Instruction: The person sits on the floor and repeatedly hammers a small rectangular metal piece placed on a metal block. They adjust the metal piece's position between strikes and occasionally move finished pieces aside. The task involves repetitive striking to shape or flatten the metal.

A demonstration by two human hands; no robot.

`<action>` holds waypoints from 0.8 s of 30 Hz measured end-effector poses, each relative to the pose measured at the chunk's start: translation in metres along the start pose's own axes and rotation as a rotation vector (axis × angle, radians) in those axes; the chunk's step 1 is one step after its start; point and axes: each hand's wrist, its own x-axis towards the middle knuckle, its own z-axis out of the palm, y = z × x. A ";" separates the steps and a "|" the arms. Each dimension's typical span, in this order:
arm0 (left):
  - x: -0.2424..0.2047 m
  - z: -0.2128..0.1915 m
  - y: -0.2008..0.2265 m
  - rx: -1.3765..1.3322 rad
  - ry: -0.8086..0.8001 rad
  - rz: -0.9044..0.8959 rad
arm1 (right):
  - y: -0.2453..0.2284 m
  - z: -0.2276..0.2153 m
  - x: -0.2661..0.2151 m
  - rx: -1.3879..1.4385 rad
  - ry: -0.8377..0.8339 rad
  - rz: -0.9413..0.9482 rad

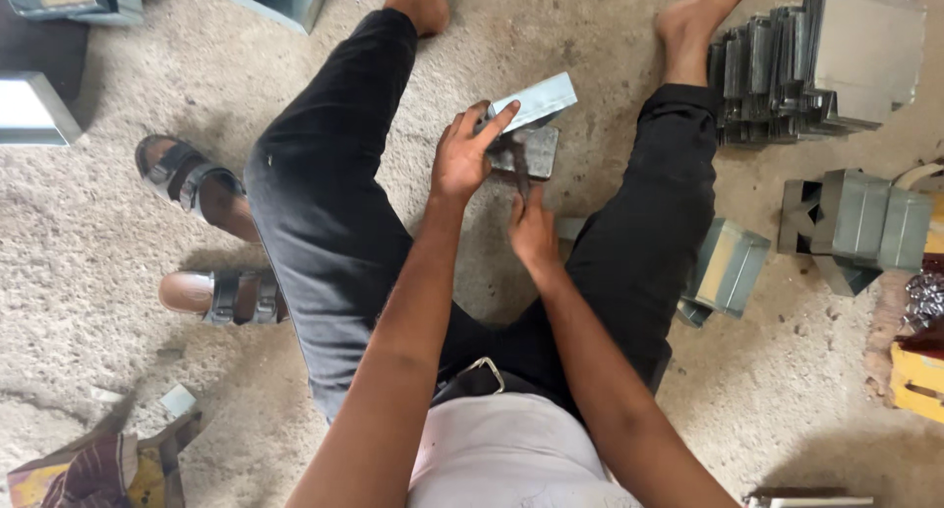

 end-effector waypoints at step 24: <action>0.004 -0.002 0.005 -0.042 0.036 0.008 | -0.011 -0.020 0.035 -0.009 -0.023 -0.068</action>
